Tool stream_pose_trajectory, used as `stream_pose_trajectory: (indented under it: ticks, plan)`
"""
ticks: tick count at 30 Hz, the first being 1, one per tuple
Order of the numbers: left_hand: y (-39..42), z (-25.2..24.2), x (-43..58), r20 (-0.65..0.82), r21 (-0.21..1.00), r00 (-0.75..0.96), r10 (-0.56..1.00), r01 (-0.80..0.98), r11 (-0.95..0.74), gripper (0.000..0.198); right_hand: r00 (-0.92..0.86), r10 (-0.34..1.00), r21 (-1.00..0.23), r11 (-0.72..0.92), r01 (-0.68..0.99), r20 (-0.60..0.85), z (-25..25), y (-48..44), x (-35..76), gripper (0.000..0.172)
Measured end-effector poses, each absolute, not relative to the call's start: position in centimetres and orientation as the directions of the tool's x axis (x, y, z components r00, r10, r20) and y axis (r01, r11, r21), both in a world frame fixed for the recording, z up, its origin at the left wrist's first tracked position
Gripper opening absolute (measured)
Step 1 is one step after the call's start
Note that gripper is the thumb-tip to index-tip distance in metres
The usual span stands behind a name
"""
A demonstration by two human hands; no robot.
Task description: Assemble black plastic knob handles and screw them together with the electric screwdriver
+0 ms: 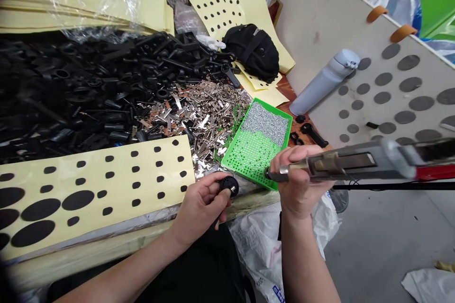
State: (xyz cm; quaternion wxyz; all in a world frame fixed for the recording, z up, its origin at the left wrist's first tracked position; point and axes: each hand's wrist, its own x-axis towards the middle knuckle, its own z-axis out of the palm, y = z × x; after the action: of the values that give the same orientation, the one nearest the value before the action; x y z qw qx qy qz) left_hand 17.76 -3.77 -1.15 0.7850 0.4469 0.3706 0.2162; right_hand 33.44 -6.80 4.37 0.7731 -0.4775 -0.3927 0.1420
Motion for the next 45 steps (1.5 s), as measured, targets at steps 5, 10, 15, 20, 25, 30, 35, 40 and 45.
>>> stream_pose_trajectory:
  ticks: [5,10,15,20,25,30,35,40,45]
  plan:
    - [-3.8,-1.2,18.0,-0.343,0.895,0.612,0.713,-0.018,0.446,0.032,0.606,0.632,-0.839,0.531,0.114,0.483,7.6,-6.7,32.0,0.048]
    - [-3.9,-1.5,18.1,-0.305,0.92,0.6,0.739,-0.015,0.392,0.031,0.518,0.732,-0.881,0.464,0.096,0.442,9.0,-6.4,29.9,0.055]
    - [-3.8,-1.4,18.1,-0.282,0.924,0.603,0.747,-0.039,0.38,0.032,0.54,0.7,-0.848,0.527,0.05,0.467,7.7,-5.7,29.1,0.053]
    - [-3.8,-1.2,18.1,-0.292,0.92,0.601,0.744,-0.036,0.39,0.03,0.558,0.695,-0.849,0.528,0.031,0.453,7.0,-5.4,28.9,0.053]
    - [-3.9,-1.3,18.2,-0.284,0.92,0.603,0.745,-0.047,0.389,0.03,0.545,0.701,-0.847,0.53,0.034,0.46,6.5,-5.6,29.0,0.051]
    - [-3.9,-1.6,18.2,-0.245,0.941,0.6,0.762,-0.04,0.335,0.028,0.526,0.707,-0.841,0.541,0.028,0.473,6.1,-5.7,29.2,0.049]
    - [-4.2,-1.9,18.4,-0.219,0.959,0.563,0.797,-0.028,0.283,0.028,0.505,0.733,-0.857,0.515,0.024,0.455,6.0,-5.4,28.8,0.042]
    - [-4.5,-2.0,18.5,-0.157,0.987,0.476,0.865,0.035,0.159,0.027,0.505,0.748,-0.873,0.488,0.024,0.432,5.8,-4.9,28.3,0.028]
    - [-4.7,-2.2,18.4,-0.079,0.995,0.493,0.867,0.095,0.037,0.021,0.606,0.672,-0.875,0.477,0.085,0.425,5.2,-4.7,27.7,0.024]
